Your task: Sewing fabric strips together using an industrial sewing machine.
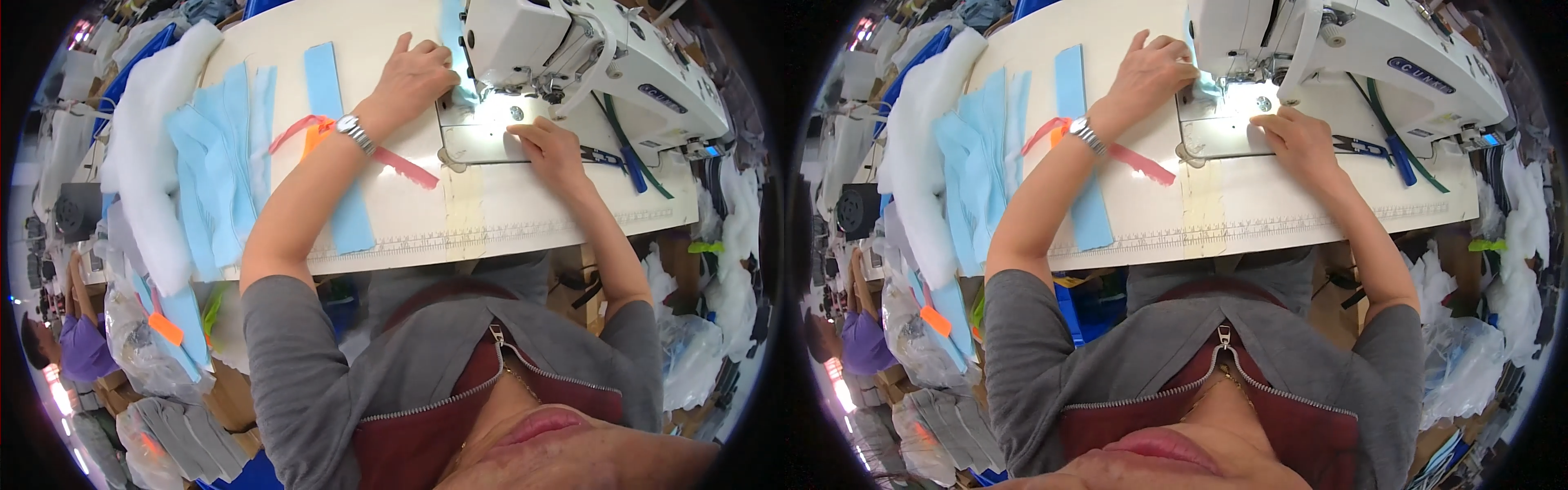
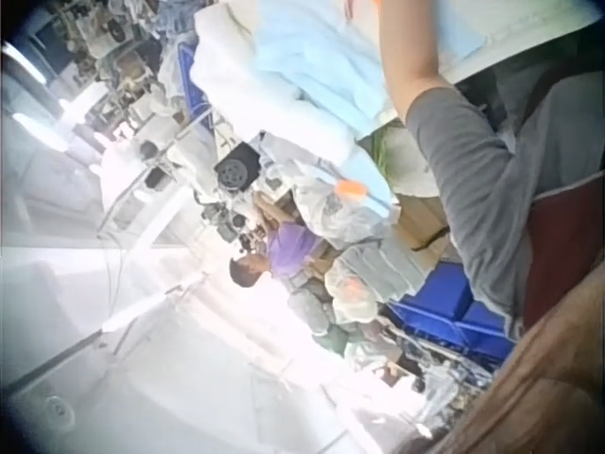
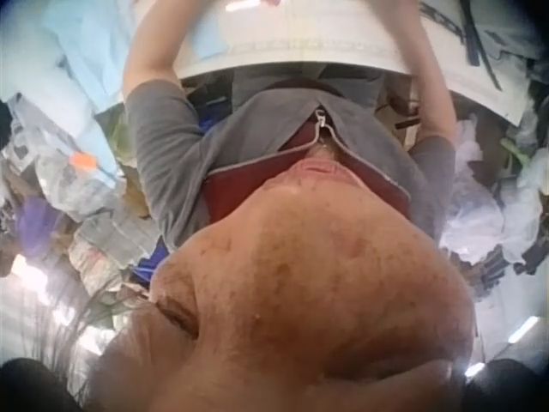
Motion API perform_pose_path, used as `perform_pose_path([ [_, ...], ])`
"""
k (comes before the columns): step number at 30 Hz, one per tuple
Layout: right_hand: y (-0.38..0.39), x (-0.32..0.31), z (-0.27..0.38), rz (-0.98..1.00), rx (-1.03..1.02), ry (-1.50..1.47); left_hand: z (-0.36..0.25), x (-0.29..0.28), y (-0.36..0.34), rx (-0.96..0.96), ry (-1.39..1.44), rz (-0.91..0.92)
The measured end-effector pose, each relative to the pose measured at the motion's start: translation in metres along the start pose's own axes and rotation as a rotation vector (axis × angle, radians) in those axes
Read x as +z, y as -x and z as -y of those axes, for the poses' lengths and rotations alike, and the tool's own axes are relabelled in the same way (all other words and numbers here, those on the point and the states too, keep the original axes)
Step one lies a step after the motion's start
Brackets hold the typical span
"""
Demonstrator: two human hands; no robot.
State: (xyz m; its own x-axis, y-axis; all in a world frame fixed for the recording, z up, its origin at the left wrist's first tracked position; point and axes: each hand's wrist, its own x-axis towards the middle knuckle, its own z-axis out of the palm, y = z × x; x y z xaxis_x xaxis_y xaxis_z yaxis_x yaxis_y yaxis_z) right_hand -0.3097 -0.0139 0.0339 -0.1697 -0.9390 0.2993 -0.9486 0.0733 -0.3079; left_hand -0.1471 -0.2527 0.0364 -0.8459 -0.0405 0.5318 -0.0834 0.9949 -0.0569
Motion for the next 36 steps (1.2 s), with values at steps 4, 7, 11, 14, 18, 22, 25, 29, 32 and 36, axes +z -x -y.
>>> perform_pose_path([
  [4,0.038,-0.012,0.05,-0.035,0.192,-0.375,-0.026,-0.057,0.048,-0.039,0.118,-0.03],
  [7,0.065,-0.025,0.083,0.232,0.593,-0.956,-0.081,-0.096,0.092,-0.075,0.233,-0.063],
  [11,0.096,-0.027,0.117,0.428,0.769,-1.281,-0.151,-0.115,0.129,-0.155,0.479,0.039],
  [14,0.109,-0.017,0.127,0.44,0.777,-1.3,-0.184,-0.108,0.14,-0.319,0.646,-0.004],
  [18,0.13,-0.012,0.128,0.427,0.795,-1.287,-0.218,-0.123,0.161,-1.051,1.13,0.163],
  [22,0.15,-0.015,0.126,0.521,0.7,-1.407,-0.228,-0.107,0.164,-1.277,2.05,0.227],
  [25,0.162,-0.016,0.129,0.58,0.668,-1.414,-0.238,-0.085,0.148,-1.192,2.244,0.163],
  [29,0.178,-0.016,0.134,0.445,0.68,-1.38,-0.243,-0.075,0.12,-1.06,2.239,-0.021],
  [32,0.187,-0.013,0.135,0.38,0.643,-1.351,-0.239,-0.076,0.108,-1.038,2.233,-0.009],
  [36,0.197,-0.011,0.132,0.448,0.613,-1.322,-0.215,-0.071,0.1,-1.065,2.123,-0.135],
])
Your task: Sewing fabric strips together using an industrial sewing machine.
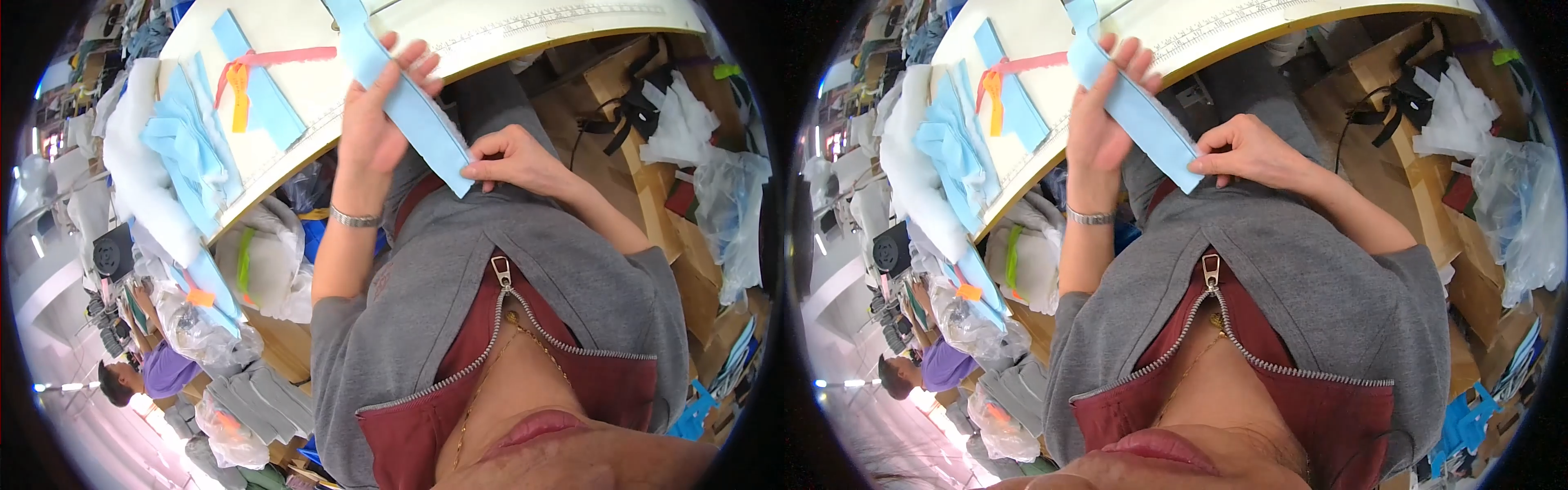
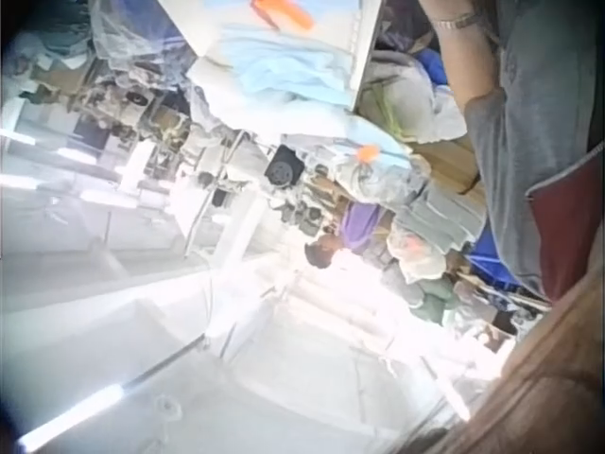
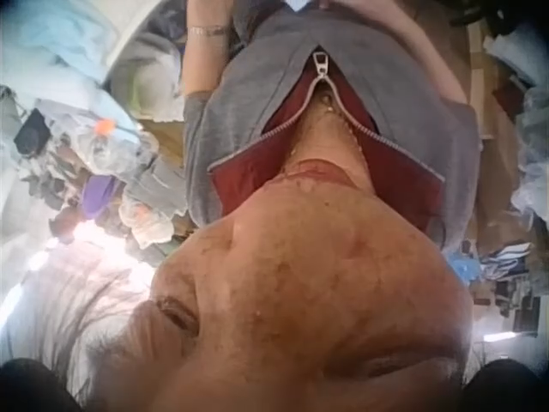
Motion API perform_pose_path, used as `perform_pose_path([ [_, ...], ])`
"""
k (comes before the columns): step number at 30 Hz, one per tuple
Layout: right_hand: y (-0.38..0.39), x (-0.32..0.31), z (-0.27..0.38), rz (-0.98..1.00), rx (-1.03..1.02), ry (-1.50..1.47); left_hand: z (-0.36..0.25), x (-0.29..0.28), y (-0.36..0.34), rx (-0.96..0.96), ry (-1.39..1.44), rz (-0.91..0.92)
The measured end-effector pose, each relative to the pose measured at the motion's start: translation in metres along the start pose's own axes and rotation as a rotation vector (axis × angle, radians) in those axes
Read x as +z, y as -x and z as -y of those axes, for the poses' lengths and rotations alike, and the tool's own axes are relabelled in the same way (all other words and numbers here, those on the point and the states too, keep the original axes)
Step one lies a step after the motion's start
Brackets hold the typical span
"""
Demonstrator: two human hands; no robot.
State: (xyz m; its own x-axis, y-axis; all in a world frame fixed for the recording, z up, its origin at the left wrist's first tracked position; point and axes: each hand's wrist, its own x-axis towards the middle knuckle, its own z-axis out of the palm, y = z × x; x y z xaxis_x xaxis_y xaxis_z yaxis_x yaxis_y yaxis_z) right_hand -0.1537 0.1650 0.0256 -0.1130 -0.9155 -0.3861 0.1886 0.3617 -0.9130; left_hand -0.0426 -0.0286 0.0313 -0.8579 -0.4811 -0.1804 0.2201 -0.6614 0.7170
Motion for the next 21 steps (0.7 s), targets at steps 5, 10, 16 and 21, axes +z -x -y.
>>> perform_pose_path([
  [5,0.004,-0.011,-0.005,-0.008,0.038,0.068,-0.044,-0.027,-0.031,0.116,0.055,-0.008],
  [10,-0.001,-0.015,-0.005,0.029,0.083,0.089,-0.092,-0.052,-0.051,0.204,-0.122,-0.038],
  [16,-0.03,0.0,0.026,0.131,0.179,0.206,-0.155,-0.102,-0.044,0.312,-0.08,-0.174],
  [21,-0.1,0.044,0.076,0.484,0.095,0.155,-0.255,-0.164,-0.016,0.466,-0.423,-0.238],
])
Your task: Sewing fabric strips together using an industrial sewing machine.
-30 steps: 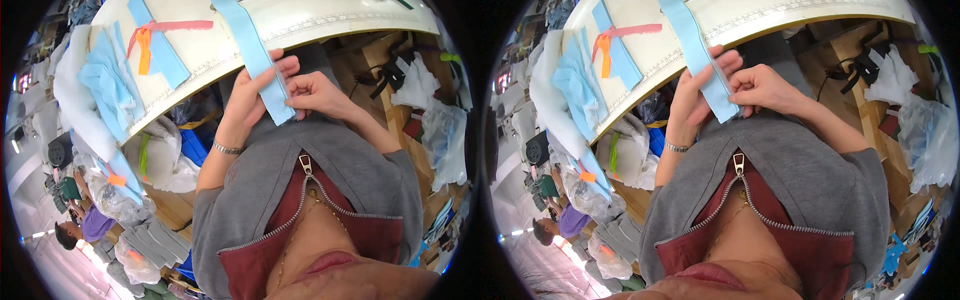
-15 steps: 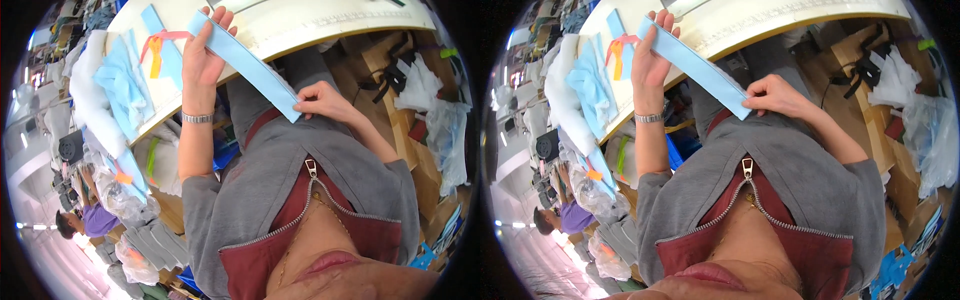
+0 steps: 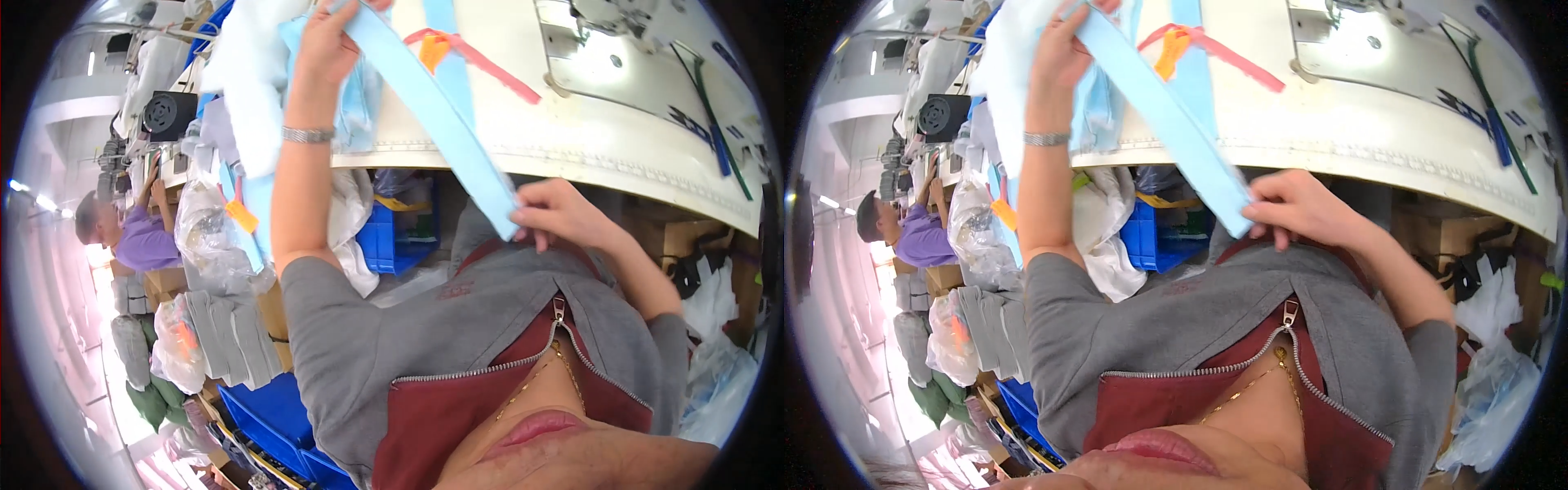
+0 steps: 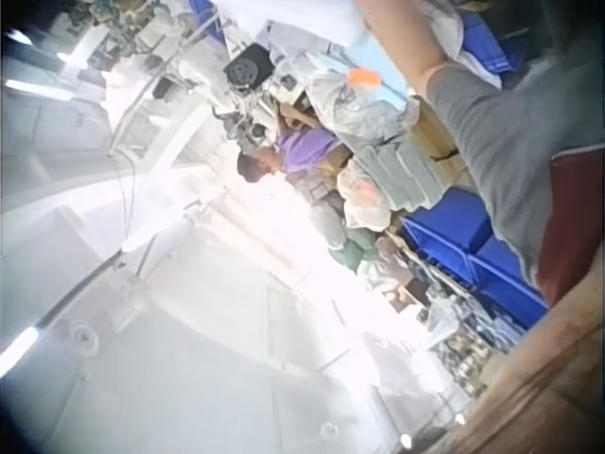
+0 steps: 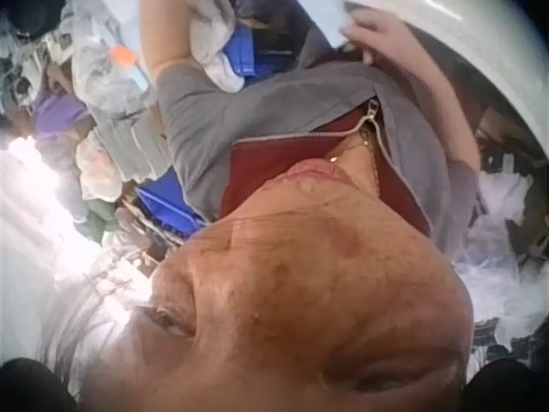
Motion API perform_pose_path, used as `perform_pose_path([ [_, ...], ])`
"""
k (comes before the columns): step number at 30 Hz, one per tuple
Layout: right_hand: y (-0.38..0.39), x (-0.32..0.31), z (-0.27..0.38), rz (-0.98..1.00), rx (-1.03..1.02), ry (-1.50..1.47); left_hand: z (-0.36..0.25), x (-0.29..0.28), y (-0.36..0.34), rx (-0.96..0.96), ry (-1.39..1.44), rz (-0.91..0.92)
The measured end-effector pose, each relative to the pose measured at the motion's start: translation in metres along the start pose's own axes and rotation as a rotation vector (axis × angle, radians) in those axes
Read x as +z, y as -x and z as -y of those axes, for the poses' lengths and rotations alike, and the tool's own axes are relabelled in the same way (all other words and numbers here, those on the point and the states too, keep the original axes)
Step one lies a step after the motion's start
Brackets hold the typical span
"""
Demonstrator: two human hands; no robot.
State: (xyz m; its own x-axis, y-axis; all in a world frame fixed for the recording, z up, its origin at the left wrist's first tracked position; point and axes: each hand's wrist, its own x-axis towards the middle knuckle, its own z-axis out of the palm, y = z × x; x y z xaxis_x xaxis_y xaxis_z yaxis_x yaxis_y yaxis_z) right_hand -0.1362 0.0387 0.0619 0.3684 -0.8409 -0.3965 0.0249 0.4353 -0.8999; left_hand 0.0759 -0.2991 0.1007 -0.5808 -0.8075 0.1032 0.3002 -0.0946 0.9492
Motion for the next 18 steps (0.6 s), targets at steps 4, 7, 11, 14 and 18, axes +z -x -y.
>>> perform_pose_path([
  [4,-0.112,0.016,0.06,0.157,-0.126,-0.014,-0.069,-0.075,-0.046,0.078,-0.561,-0.225],
  [7,-0.188,0.038,0.094,0.077,-0.033,-0.026,-0.084,-0.102,-0.036,0.629,-1.474,-0.252],
  [11,-0.188,0.046,0.093,0.147,-0.148,0.181,-0.004,-0.081,0.022,0.165,-1.513,-0.071],
  [14,-0.144,0.032,0.077,0.15,-0.327,0.516,0.049,-0.075,0.056,0.107,-1.707,0.024],
  [18,-0.088,0.005,0.064,0.166,-0.418,0.73,0.047,-0.097,0.062,0.196,-1.443,0.115],
])
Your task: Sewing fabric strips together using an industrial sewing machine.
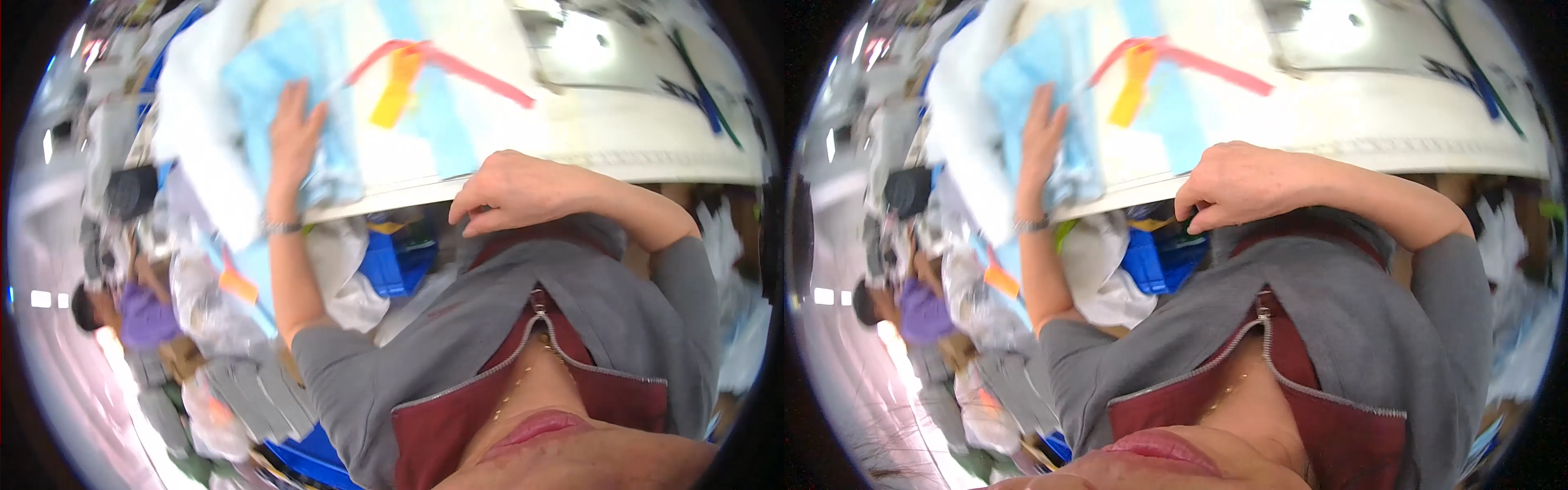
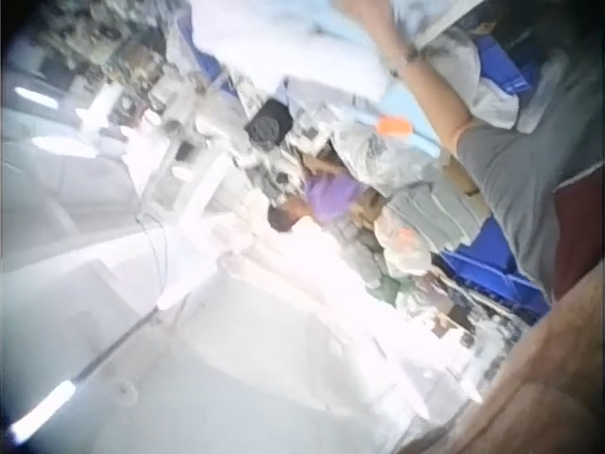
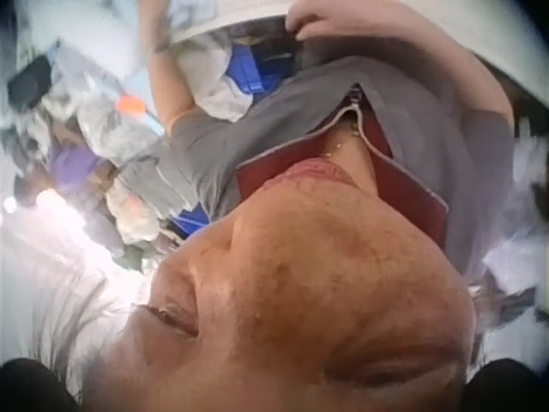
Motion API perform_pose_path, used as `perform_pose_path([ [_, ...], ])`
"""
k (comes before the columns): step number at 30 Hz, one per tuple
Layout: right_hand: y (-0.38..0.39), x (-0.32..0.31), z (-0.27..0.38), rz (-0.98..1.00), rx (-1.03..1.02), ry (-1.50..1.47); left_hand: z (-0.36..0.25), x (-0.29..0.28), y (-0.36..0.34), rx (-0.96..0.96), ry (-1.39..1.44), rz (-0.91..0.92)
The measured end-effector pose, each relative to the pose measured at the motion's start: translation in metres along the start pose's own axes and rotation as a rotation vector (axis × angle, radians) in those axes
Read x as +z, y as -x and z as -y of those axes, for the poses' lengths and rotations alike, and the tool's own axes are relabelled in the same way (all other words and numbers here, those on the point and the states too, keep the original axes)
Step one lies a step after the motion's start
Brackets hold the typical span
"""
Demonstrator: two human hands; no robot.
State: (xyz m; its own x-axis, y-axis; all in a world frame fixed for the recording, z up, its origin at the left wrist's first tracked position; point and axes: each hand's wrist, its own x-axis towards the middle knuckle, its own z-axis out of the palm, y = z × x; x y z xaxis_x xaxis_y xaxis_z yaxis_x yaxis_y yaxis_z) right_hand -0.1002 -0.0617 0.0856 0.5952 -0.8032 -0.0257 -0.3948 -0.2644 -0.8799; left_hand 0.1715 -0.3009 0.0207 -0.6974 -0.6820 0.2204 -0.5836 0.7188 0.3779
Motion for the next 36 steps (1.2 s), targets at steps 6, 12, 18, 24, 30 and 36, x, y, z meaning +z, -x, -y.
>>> perform_pose_path([
  [6,0.122,0.028,-0.018,-0.158,0.35,-0.57,-0.026,-0.045,-0.004,-0.174,0.186,0.095],
  [12,0.277,0.085,-0.078,-0.733,0.809,-0.373,-0.093,-0.057,-0.007,-0.009,0.008,-0.01],
  [18,0.483,0.118,-0.127,-1.374,1.546,0.482,-0.159,-0.055,-0.013,0.103,-0.094,0.025],
  [24,0.574,0.171,-0.097,-0.867,1.761,1.022,-0.216,-0.049,-0.014,0.116,-0.155,0.158],
  [30,0.618,0.169,-0.111,-1.032,1.492,1.154,-0.264,-0.022,-0.037,0.266,-0.055,0.306],
  [36,0.646,0.122,-0.108,-1.926,1.147,0.493,-0.289,-0.008,-0.037,0.413,-0.062,0.425],
])
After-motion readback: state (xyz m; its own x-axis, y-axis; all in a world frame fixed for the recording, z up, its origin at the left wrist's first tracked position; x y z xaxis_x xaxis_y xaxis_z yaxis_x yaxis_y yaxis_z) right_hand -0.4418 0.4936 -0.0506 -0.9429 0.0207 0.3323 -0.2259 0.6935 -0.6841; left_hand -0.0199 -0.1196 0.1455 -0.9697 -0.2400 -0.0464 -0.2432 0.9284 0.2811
